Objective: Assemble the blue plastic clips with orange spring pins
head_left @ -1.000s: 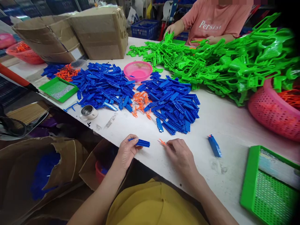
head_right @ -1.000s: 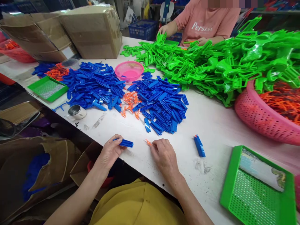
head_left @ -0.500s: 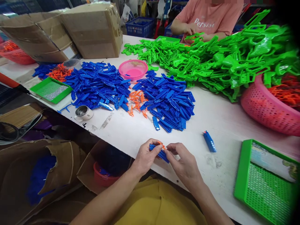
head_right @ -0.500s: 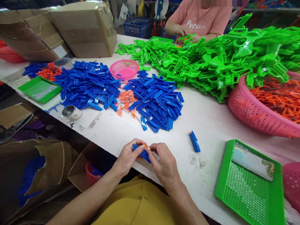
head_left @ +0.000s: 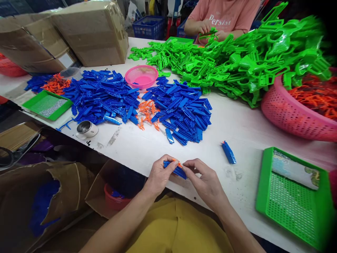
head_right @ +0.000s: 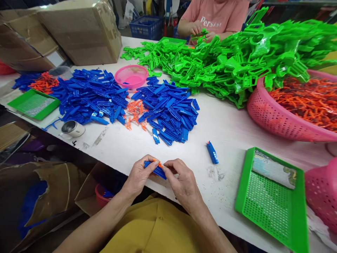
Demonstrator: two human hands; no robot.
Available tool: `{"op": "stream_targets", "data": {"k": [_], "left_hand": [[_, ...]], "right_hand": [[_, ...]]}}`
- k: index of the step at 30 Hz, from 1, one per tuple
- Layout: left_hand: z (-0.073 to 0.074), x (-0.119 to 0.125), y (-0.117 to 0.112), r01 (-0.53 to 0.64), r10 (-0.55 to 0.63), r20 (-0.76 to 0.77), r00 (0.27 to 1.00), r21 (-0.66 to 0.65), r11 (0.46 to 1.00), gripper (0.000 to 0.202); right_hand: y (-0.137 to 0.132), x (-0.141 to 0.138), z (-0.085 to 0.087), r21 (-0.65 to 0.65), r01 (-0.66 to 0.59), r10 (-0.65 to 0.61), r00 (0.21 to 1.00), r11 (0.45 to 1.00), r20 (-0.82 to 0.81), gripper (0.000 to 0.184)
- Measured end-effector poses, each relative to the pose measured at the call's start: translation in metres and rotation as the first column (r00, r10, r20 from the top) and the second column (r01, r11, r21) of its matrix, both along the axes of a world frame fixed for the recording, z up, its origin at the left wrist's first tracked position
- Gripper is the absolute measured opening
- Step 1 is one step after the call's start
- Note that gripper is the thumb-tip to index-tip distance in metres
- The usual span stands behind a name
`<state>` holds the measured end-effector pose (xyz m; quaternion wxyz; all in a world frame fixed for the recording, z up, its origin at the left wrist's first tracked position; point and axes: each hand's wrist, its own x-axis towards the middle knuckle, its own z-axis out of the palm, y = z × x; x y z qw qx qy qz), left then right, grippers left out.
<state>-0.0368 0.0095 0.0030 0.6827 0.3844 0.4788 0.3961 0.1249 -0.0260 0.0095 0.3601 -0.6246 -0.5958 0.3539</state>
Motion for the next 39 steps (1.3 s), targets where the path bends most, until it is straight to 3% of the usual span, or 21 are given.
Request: {"op": "stream_targets", "data": {"k": [6, 17, 22, 27, 33, 36, 39], "left_hand": [[-0.002, 0.003, -0.001, -0.012, 0.013, 0.035, 0.999, -0.039, 0.999, 0.030], [-0.009, 0.004, -0.002, -0.022, 0.028, 0.067, 0.997, -0.091, 0.996, 0.030], [-0.008, 0.005, -0.002, -0.037, 0.048, 0.093, 0.995, -0.115, 0.993, 0.032], [0.000, 0.005, 0.012, -0.096, 0.111, 0.135, 0.985, -0.113, 0.989, 0.035], [0.019, 0.007, 0.044, -0.199, 0.217, 0.257, 0.942, -0.096, 0.975, 0.039], [0.017, 0.010, 0.058, -0.224, 0.261, 0.313, 0.913, -0.148, 0.963, 0.043], [0.009, 0.015, 0.064, -0.221, 0.284, 0.377, 0.882, -0.201, 0.954, 0.038]], "right_hand": [[-0.002, 0.001, -0.005, 0.078, 0.000, -0.002, 0.999, 0.997, 0.032, 0.016], [0.000, 0.005, -0.007, 0.050, -0.005, 0.002, 0.997, 0.999, 0.071, 0.013], [0.004, 0.002, -0.009, 0.177, -0.032, 0.005, 0.988, 0.984, 0.152, 0.009], [0.020, -0.005, -0.009, 0.389, -0.092, -0.013, 0.966, 0.917, 0.258, 0.007], [0.065, -0.015, 0.011, 0.489, -0.031, -0.111, 0.959, 0.872, 0.259, 0.010], [0.089, -0.015, 0.027, 0.471, 0.067, -0.185, 0.961, 0.880, 0.207, 0.013], [0.095, -0.013, 0.040, 0.402, 0.086, -0.160, 0.975, 0.912, 0.153, 0.015]]}}
